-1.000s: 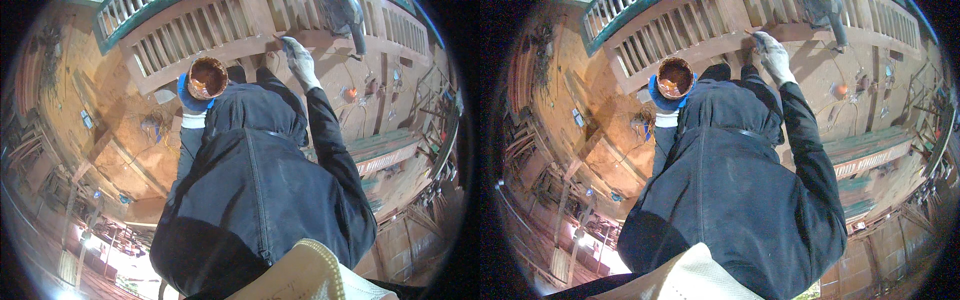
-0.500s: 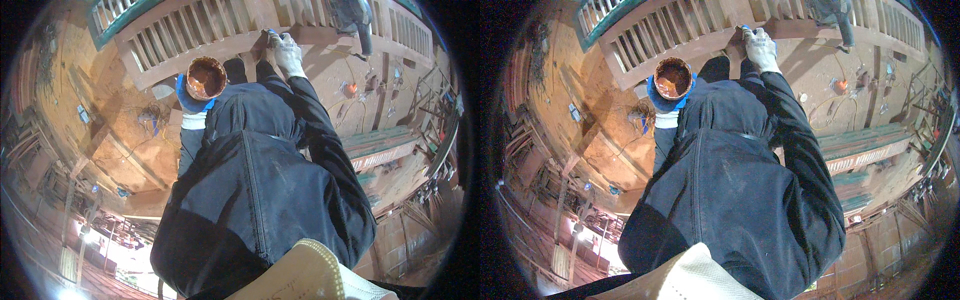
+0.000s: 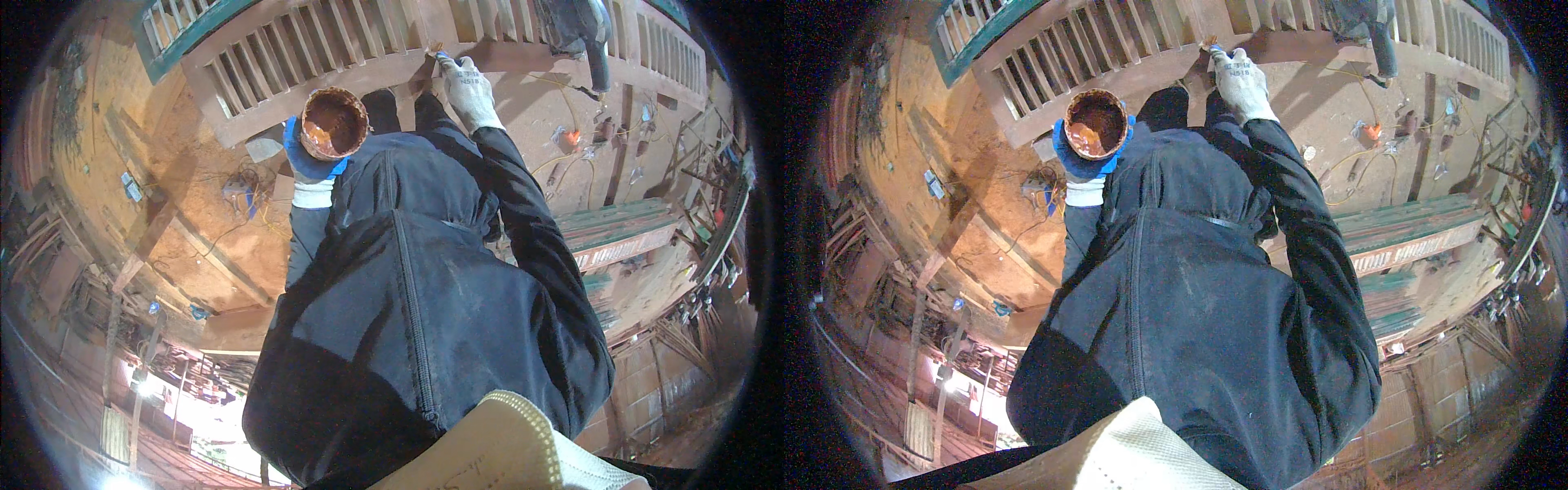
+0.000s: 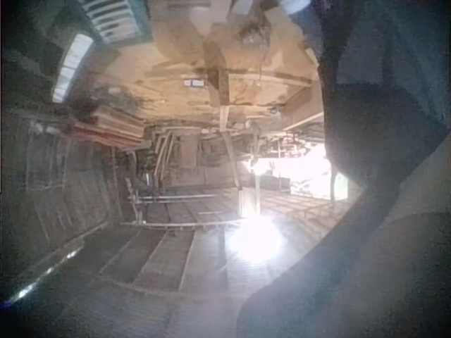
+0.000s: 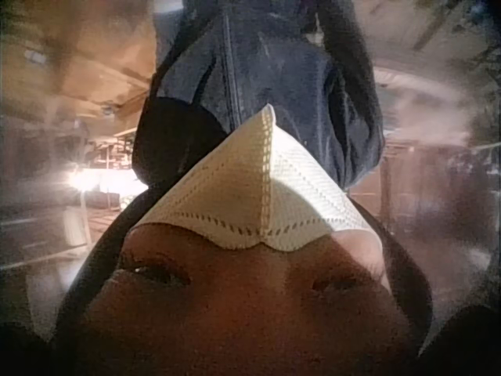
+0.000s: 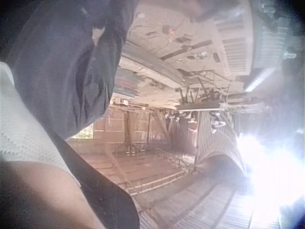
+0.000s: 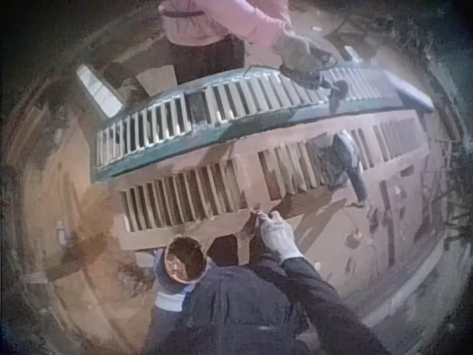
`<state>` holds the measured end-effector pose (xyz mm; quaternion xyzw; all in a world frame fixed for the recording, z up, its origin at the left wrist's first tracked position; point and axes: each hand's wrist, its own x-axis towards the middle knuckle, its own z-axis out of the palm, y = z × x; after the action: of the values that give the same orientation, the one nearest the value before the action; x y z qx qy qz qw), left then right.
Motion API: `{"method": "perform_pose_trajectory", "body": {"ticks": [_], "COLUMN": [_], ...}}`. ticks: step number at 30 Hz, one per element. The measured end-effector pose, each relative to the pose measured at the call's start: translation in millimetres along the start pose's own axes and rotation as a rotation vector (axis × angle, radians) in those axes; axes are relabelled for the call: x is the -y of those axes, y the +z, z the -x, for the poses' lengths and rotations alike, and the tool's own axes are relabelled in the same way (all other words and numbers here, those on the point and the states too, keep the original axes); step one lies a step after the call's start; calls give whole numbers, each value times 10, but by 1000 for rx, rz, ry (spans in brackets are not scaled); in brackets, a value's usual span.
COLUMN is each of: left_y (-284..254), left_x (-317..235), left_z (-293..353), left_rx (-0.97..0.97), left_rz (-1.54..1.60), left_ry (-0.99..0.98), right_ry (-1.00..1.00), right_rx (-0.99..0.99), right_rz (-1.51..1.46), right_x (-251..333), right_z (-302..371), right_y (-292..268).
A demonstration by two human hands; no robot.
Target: The person sands a wooden slatted panel using a handheld power sander, moving the tool across the surface in repetitive strokes. The person then picks up a small container and applies a substance to the wood with a brush.
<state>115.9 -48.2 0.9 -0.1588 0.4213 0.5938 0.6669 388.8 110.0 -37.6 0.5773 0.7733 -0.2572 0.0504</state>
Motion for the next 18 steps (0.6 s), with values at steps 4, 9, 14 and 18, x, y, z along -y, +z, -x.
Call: {"method": "perform_pose_trajectory", "body": {"ticks": [4, 9, 14, 18], "left_y": [84, 138, 78, 103], "left_x": [-7, -17, -19, -30], "left_z": [-10, -18, -18, -28], "left_rx": [7, 14, 45, 61], "left_rz": [27, 48, 74, 100], "left_ry": [-16, -13, -50, -48], "right_ry": [-5, -4, 54, -6], "right_rx": [-59, -47, -39, -46], "right_rz": [-23, 0, 31, 1], "right_x": [-134, -141, -168, -184], "right_z": [-98, 14, -87, 39], "right_y": [19, 23, -32, -22]}}
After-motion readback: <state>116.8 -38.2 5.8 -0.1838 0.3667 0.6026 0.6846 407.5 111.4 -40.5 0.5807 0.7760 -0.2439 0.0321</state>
